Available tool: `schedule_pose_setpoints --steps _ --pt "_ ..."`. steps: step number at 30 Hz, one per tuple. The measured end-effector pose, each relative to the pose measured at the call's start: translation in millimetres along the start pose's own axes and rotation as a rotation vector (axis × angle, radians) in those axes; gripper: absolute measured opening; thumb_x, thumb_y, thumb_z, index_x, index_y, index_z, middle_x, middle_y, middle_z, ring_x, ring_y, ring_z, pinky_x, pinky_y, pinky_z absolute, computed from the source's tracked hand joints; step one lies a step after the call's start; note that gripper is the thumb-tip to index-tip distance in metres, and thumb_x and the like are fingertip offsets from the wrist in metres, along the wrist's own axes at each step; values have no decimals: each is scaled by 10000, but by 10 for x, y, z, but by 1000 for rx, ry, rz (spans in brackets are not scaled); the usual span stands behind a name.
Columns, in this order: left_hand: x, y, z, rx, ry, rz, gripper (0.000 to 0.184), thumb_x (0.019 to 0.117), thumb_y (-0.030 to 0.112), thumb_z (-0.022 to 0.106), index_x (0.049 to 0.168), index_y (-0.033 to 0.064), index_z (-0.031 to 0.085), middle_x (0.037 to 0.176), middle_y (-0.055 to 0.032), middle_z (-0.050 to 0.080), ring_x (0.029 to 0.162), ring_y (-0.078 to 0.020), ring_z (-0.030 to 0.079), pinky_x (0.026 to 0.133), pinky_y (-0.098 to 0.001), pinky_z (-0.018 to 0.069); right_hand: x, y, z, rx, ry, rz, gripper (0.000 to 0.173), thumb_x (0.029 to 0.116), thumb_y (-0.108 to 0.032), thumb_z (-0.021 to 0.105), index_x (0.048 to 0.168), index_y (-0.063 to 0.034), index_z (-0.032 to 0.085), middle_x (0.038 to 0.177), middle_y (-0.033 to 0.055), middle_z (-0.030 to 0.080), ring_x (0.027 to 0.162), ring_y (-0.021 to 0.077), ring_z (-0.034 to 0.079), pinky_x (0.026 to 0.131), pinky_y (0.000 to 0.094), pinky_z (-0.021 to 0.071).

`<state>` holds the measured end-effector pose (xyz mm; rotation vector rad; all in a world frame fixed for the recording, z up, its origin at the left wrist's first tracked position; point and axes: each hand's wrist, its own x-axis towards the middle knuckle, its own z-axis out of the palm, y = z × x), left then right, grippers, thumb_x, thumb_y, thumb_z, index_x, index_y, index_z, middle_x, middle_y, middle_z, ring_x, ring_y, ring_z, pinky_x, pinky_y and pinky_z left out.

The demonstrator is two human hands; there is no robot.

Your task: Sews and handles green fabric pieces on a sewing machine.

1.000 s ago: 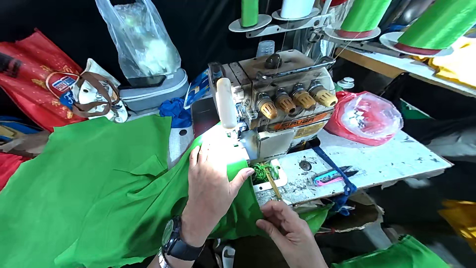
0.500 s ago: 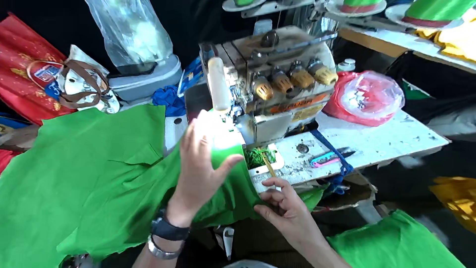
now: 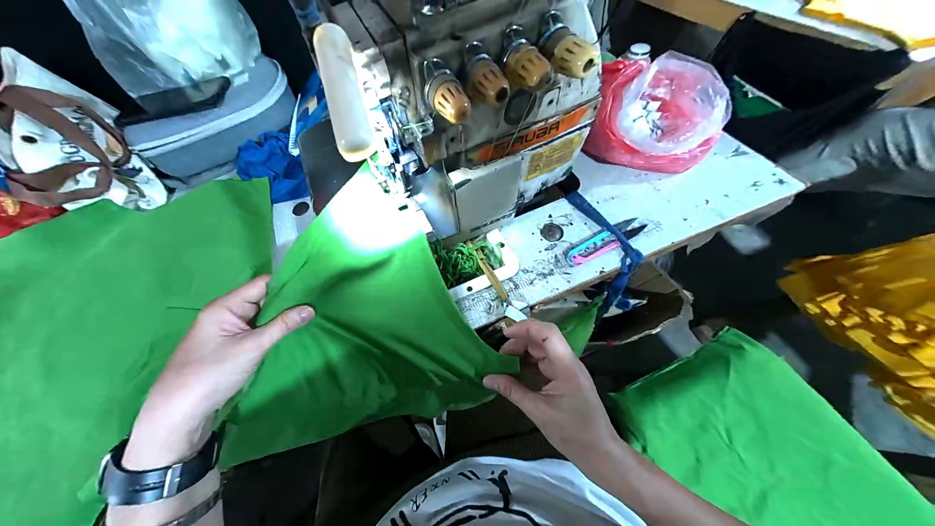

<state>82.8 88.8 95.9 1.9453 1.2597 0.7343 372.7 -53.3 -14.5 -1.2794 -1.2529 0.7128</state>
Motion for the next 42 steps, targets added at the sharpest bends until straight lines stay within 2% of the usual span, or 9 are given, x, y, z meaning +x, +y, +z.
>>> schedule_pose_setpoints --steps 7,13,21,28,30,32,34,38,42 --pt "-37 1215 474 86 134 -378 186 941 -136 581 1128 -133 585 943 -177 625 822 -128 568 773 -237 498 -4 4 -49 52 -37 -29 385 931 -216 733 1274 -121 587 965 -34 703 879 34 688 793 195 590" --pt "106 -157 26 -24 -8 5 340 787 290 813 1106 195 745 946 67 768 861 -53 732 760 -268 623 52 -85 -80 16 -73 -83 415 893 -11 718 1267 69 558 1005 76 706 903 81 690 805 250 594" --pt "28 99 -3 -53 -61 -117 526 758 -73 801 1230 117 665 1003 8 760 893 -81 728 782 -280 619 40 -89 -62 122 -30 28 531 843 37 711 1336 -112 583 1051 12 695 943 104 694 813 261 610" --pt "41 115 40 -96 -96 -156 367 877 -15 729 1212 122 667 1028 22 752 922 -63 712 814 -258 600 46 -186 -46 254 -42 139 595 811 113 701 1345 -120 578 1046 29 682 909 134 694 797 277 613" --pt "39 135 110 146 38 -129 458 854 112 812 1272 120 627 1097 -42 725 982 -156 702 842 -390 590 53 -196 -73 297 -48 183 583 815 120 702 1337 -113 584 1043 42 689 917 152 699 813 288 614" --pt "9 186 201 433 198 39 765 807 253 877 1428 -4 511 1330 -267 558 1191 -471 558 943 -698 453 43 -200 -96 295 -50 192 576 822 117 700 1338 -110 583 1040 43 694 923 150 703 818 284 614" --pt "-58 348 364 578 306 291 718 843 304 816 1378 -72 521 1392 -346 461 1202 -577 478 934 -728 397 18 -198 -90 289 -42 172 568 823 116 697 1330 -113 584 1037 35 691 918 138 700 809 274 612" --pt "-200 594 928 472 -114 538 329 970 217 663 1266 72 665 1332 -99 628 850 -200 696 675 -387 607 -26 -211 -32 291 -24 95 547 822 106 704 1306 -124 590 1031 21 696 923 122 702 806 268 616" --pt "-43 557 1191 418 -386 627 268 985 246 651 1183 72 701 1211 -47 678 777 -142 701 626 -345 601 -51 -219 -8 231 -12 3 534 831 54 728 1305 -137 573 1035 3 696 947 104 701 829 258 613"
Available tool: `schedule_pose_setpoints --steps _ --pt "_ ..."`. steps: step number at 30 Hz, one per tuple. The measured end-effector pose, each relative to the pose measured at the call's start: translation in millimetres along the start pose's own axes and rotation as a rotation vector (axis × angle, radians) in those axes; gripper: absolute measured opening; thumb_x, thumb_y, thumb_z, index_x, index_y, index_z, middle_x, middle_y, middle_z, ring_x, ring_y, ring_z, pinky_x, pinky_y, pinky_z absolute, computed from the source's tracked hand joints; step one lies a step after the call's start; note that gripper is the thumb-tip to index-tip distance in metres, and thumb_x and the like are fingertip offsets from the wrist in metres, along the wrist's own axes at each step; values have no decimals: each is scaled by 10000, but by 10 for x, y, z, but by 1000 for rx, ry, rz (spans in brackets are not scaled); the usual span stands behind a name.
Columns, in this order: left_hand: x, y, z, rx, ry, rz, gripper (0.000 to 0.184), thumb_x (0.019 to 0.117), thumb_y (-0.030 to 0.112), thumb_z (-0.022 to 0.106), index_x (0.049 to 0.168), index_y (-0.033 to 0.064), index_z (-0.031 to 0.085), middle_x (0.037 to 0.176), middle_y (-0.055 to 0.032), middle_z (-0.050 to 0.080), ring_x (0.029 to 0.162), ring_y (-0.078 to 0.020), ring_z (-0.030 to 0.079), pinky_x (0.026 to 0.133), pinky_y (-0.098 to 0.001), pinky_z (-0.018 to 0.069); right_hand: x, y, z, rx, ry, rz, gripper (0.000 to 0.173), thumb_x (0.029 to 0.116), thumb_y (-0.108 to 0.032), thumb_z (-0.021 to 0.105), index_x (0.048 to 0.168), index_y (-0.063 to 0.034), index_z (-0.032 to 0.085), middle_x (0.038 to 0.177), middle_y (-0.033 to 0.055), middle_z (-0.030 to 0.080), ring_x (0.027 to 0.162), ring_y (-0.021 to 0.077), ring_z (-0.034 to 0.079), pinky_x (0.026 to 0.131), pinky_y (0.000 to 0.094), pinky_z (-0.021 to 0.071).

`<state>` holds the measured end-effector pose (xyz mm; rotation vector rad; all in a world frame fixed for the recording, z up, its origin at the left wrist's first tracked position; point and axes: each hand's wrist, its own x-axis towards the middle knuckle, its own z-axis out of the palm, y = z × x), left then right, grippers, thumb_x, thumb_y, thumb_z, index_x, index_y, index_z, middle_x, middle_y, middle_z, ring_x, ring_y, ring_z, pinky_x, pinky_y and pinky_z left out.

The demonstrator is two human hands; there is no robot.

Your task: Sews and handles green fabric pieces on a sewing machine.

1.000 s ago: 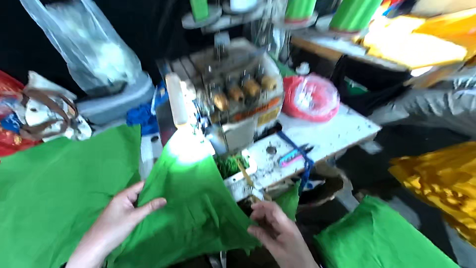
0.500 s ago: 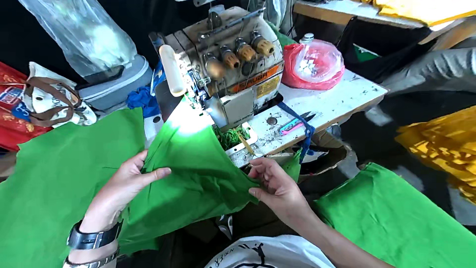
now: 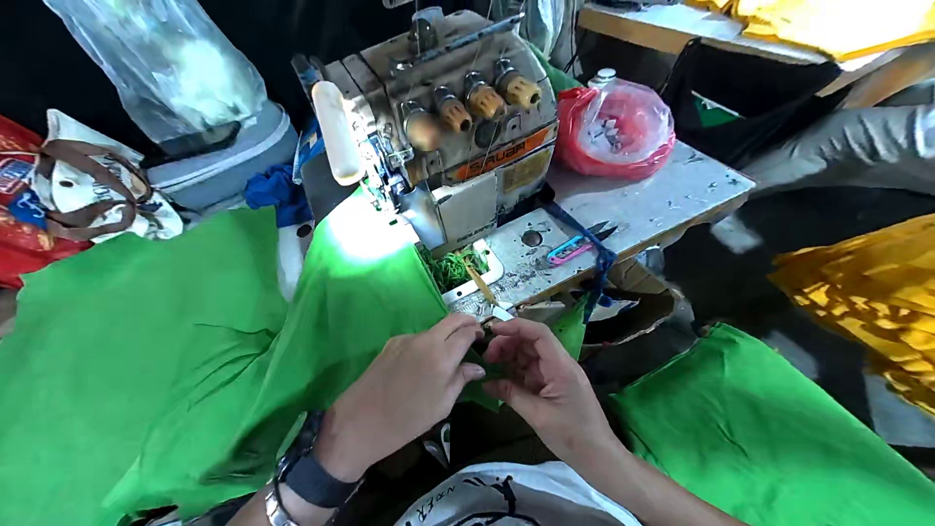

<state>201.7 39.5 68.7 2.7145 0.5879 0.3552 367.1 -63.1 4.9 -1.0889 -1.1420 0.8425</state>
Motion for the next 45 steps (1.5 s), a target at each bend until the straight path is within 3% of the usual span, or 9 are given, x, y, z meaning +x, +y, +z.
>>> schedule_pose_setpoints --steps 2,4,12,22,26,29,32,39,45 --pt "30 -60 -6 10 -8 57 172 995 241 621 979 109 731 898 5 657 728 -101 655 617 -285 570 -14 19 -7 1 -2 17 541 833 28 745 1317 -139 567 1038 9 694 948 112 703 838 265 616" --pt "42 -74 -30 4 -36 55 172 1003 229 612 930 118 722 834 21 631 724 -81 638 629 -258 557 -15 49 -18 1 -2 30 555 847 -58 795 1341 -140 556 1019 9 693 913 115 703 814 261 617" --pt "63 -63 -102 69 -72 36 165 987 279 647 959 151 747 1032 25 662 795 -73 667 652 -252 577 41 53 -55 -74 1 -11 475 901 10 695 1333 -129 555 942 -4 721 858 88 714 781 219 607" --pt "157 -20 -139 93 -61 29 133 975 140 636 926 67 736 855 -68 650 737 -195 674 640 -348 580 193 21 -39 -260 -137 -46 624 898 -82 736 1437 20 440 1063 32 737 958 71 724 851 241 613" --pt "171 16 -163 34 -22 -18 163 1000 191 625 1024 69 731 1018 -73 682 819 -181 697 680 -335 593 204 1 -38 -258 -148 -45 544 900 0 692 1399 40 478 992 27 754 868 59 732 780 231 619" --pt "194 -42 -232 91 300 -125 193 1013 169 602 1112 88 746 1148 -48 701 985 -166 704 838 -343 606 184 -91 -76 -236 -152 16 582 874 32 706 1402 72 465 963 38 745 821 76 723 739 247 616" --pt "233 -219 -284 260 620 -318 276 1010 212 609 1184 26 714 1194 -155 691 1133 -329 647 980 -517 503 161 -140 -77 -204 -191 49 596 893 33 698 1419 97 424 953 47 733 823 77 714 747 254 612" --pt "235 -362 -65 462 590 -511 695 984 625 490 1319 41 663 1302 -231 633 1264 -444 557 1067 -648 374 85 11 -119 -121 -194 119 565 891 51 695 1385 90 424 946 21 733 826 62 710 768 270 607" --pt "245 -390 4 538 573 -523 737 989 663 416 1280 47 699 1288 -212 660 1289 -420 558 1100 -653 330 75 45 -80 -57 -185 121 485 891 78 681 1326 64 466 930 -17 723 835 36 702 790 257 605"
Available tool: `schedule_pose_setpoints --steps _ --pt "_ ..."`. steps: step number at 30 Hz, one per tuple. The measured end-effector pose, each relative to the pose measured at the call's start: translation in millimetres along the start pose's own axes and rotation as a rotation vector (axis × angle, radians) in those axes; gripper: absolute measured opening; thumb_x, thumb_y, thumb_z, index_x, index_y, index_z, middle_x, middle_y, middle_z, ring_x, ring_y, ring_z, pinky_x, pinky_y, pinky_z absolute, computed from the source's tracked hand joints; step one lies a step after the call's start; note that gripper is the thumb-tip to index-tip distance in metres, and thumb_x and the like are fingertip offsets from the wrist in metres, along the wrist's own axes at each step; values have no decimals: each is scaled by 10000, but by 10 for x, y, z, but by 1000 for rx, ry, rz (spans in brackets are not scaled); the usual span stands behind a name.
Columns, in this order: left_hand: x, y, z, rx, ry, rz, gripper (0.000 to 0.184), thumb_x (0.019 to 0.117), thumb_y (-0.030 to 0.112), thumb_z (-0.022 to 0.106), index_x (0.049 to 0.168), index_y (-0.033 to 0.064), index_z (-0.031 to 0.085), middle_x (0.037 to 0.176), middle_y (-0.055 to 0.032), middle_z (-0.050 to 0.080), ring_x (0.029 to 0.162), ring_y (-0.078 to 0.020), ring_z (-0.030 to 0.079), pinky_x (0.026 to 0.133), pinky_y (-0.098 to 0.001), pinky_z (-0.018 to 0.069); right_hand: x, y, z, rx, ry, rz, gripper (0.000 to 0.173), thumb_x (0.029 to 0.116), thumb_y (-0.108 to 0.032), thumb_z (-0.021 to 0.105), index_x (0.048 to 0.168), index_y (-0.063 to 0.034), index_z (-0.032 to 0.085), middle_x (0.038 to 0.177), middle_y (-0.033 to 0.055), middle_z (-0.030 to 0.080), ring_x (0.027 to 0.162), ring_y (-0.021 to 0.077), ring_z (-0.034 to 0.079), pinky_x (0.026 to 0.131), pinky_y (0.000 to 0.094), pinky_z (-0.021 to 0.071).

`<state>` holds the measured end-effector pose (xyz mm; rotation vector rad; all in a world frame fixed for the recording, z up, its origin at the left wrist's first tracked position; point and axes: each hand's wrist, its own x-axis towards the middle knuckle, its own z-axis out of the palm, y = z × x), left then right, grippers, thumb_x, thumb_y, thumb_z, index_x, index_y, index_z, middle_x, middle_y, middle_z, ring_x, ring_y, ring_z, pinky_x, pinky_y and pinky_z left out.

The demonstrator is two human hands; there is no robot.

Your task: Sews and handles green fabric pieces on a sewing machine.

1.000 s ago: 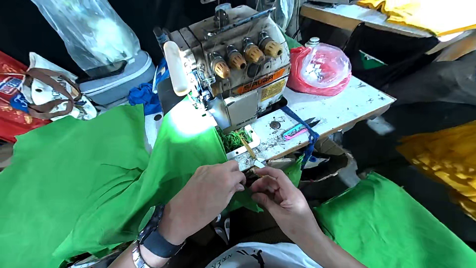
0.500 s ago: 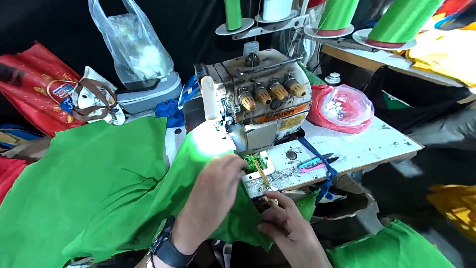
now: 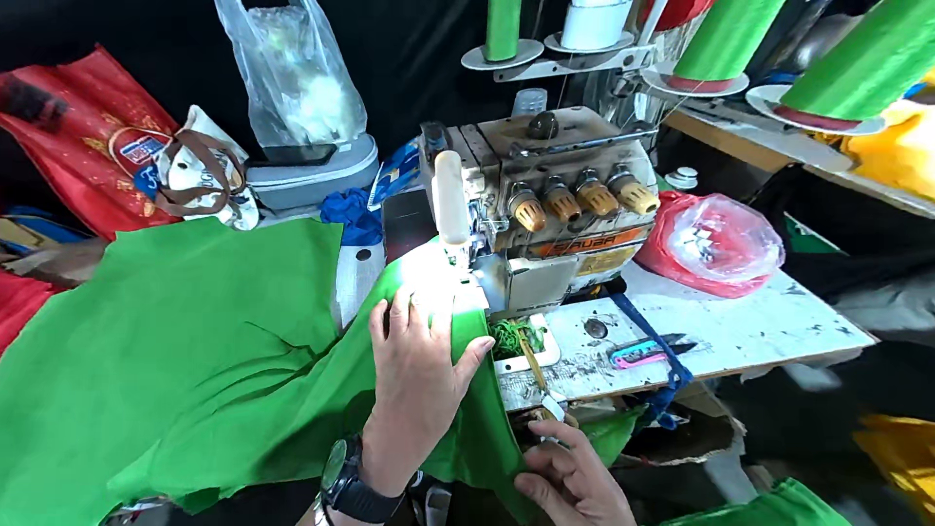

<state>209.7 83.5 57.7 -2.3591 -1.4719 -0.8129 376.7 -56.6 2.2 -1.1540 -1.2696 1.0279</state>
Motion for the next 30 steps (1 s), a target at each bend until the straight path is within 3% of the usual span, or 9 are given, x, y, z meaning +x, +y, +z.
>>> schedule_pose_setpoints --steps 2,6,12,14,17,19,21,24,30 --pt "39 -31 25 -18 -19 3 754 988 668 421 1158 5 738 1275 -230 668 1305 -426 560 1114 -677 324 52 -17 -7 0 1 -10 482 891 80 682 1322 52 470 935 -22 725 839 37 704 793 255 606" --pt "265 -111 -64 -59 -86 -18 815 992 685 384 1406 15 595 1432 -192 586 1364 -373 521 1127 -596 360 236 -75 -33 -37 16 -84 460 904 48 692 1312 20 480 943 -31 727 840 33 704 775 243 613" --pt "605 -465 -53 -412 -148 47 601 929 519 666 1327 69 650 1473 -149 550 1413 -333 458 1155 -604 302 523 -145 52 10 45 -165 425 914 7 698 1290 -11 501 935 -56 716 825 13 696 756 197 606" --pt "543 -595 -67 -583 -98 -56 733 891 425 748 1464 31 518 1583 -139 425 1457 -318 399 1178 -560 320 549 -168 87 19 43 -165 429 911 25 695 1294 12 502 946 -44 717 830 21 699 759 209 611" --pt "172 -774 -176 -501 -168 -351 1012 844 680 644 1607 110 304 1686 -108 229 1526 -364 257 1170 -648 266 531 -170 104 16 69 -151 418 898 34 704 1269 19 511 938 -36 729 828 30 707 764 214 616" --pt "-102 -886 -249 -420 -267 -430 1214 717 811 678 1616 96 283 1594 -214 378 1442 -480 360 1108 -733 287 536 -137 91 -16 96 -167 394 904 -2 715 1249 -2 525 930 -38 733 827 29 707 759 204 611" --pt "-301 -908 -349 -456 -342 -402 1135 662 632 850 1571 125 397 1359 -199 613 1231 -470 557 970 -705 438 563 -101 69 -43 110 -188 378 911 -53 725 1242 -45 542 918 -48 727 825 22 703 756 188 606" --pt "-261 -1082 -615 -624 -504 -286 630 821 251 820 1400 183 583 1140 39 738 1008 -91 718 860 -362 621 605 -117 50 -10 95 -175 387 910 -65 729 1248 -126 551 898 -54 725 816 38 710 766 194 607" --pt "471 -1305 -1066 -123 -212 52 752 715 -38 862 1403 46 570 1313 -232 614 1138 -470 618 931 -676 484 645 -131 126 19 97 -140 361 910 -64 725 1219 -116 546 887 -36 714 787 48 704 720 194 606"
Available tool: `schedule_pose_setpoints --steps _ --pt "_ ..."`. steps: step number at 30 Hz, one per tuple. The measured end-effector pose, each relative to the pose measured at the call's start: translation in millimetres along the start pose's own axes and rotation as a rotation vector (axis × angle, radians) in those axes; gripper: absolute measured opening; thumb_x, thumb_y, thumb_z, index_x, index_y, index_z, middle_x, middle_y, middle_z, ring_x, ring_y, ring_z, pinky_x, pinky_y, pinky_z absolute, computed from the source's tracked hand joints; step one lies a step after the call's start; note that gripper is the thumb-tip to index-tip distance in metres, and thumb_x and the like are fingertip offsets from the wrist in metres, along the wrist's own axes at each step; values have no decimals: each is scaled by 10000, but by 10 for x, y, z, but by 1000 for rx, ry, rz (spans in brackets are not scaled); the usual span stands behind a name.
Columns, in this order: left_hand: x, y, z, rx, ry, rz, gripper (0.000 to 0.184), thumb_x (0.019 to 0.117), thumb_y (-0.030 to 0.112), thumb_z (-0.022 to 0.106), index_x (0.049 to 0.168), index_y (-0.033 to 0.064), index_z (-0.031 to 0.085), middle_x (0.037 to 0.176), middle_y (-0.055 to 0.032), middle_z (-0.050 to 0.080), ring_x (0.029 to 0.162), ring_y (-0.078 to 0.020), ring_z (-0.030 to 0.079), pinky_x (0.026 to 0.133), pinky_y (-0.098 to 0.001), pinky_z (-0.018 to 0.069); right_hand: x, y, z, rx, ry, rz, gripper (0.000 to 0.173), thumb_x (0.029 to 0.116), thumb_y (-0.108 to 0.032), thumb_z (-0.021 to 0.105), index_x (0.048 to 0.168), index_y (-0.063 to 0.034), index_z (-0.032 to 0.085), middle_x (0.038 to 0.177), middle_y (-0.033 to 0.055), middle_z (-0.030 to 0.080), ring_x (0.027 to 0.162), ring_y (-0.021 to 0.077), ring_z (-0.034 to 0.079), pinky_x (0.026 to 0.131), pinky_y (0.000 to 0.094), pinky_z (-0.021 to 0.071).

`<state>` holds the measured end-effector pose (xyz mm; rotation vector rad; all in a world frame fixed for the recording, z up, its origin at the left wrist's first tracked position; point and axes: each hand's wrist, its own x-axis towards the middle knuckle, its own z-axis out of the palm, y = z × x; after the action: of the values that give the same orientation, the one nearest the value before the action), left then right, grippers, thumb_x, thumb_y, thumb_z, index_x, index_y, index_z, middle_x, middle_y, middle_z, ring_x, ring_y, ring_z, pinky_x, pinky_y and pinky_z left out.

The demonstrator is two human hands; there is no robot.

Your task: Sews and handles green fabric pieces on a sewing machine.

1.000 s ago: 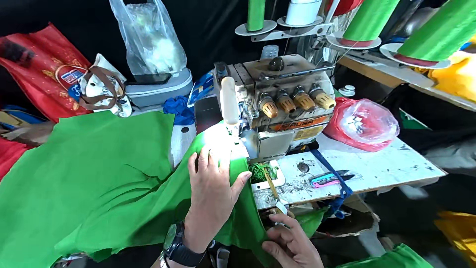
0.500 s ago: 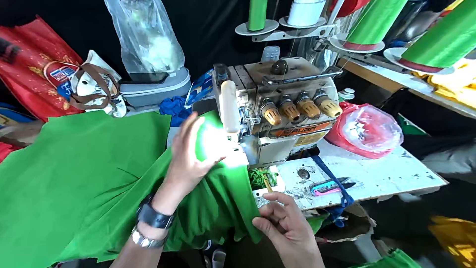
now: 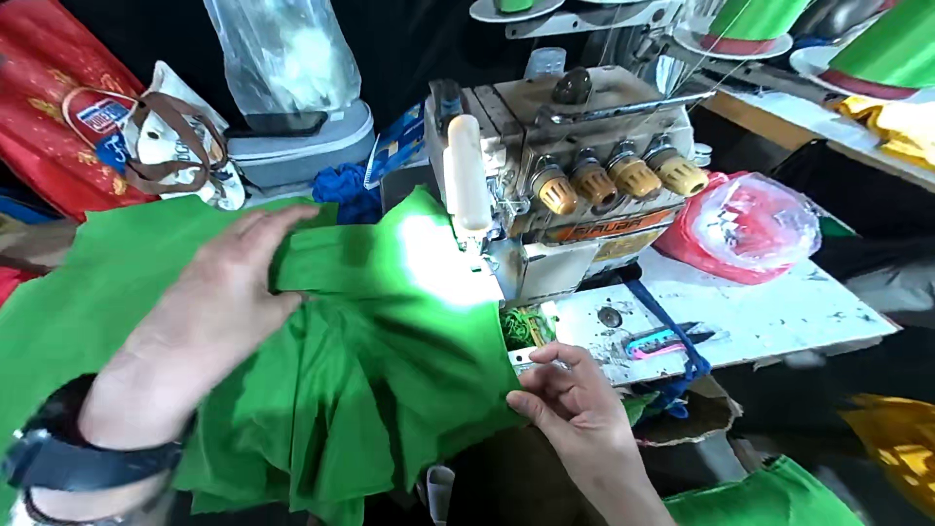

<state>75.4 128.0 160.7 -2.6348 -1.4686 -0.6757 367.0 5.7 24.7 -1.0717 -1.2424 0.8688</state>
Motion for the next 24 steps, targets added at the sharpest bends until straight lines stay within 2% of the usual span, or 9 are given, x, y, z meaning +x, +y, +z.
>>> schedule_pose_setpoints --steps 2,4,6,9,12,17,20,22,24 --pt "-14 288 33 163 91 39 731 695 -57 794 1391 -15 575 1463 -348 430 1245 -636 435 947 -802 332 10 23 3 15 19 2 358 909 -53 725 1210 -89 535 894 -31 719 795 50 709 733 203 610" --pt "-145 651 332 107 119 54 573 843 79 667 1402 -8 576 1568 -316 343 1397 -573 343 1038 -750 320 4 42 -2 20 32 -5 352 908 -47 725 1205 -76 538 911 -23 726 813 54 714 747 208 614" --pt "-299 965 811 -34 169 67 439 983 270 595 1329 1 631 1512 -281 453 1405 -490 412 1069 -686 368 3 47 4 -16 33 -31 340 914 -63 727 1198 -81 542 926 -27 727 821 51 715 748 205 615" --pt "-380 1148 1312 -45 241 17 626 1025 549 469 1291 13 651 1406 -239 575 1401 -427 460 1133 -676 303 45 52 18 -63 16 -71 326 926 -54 712 1201 -87 541 926 -29 721 830 46 709 758 203 612" --pt "-332 1108 1426 -40 256 -11 659 1029 568 428 1293 11 661 1435 -217 567 1438 -406 421 1183 -667 222 57 76 13 -80 17 -89 319 931 -63 712 1202 -86 547 934 -12 726 837 58 716 764 207 615" --pt "-156 1016 1318 -5 221 -10 673 993 599 451 1213 18 710 1371 -180 629 1370 -385 511 1170 -658 274 201 73 40 -68 41 -104 314 943 -101 707 1211 -127 546 934 -32 722 839 47 709 775 195 607" --pt "-41 946 1231 -45 173 2 698 983 599 461 1251 -3 690 1382 -193 622 1365 -386 521 1162 -627 318 325 -32 55 -61 41 -29 342 937 -80 697 1229 -66 519 891 -16 722 792 58 698 742 207 600" --pt "50 855 1146 -96 116 15 734 989 602 428 1323 -15 644 1427 -193 589 1404 -369 482 1176 -601 305 390 -36 71 -78 34 -19 354 941 -124 708 1238 -95 518 871 -28 701 776 42 683 735 188 589" --pt "130 777 1074 -151 75 38 722 989 592 434 1382 11 607 1444 -167 576 1430 -324 452 1191 -566 288 425 -67 99 -99 43 -11 383 938 -112 701 1260 -40 507 860 -37 699 758 18 668 714 176 577"
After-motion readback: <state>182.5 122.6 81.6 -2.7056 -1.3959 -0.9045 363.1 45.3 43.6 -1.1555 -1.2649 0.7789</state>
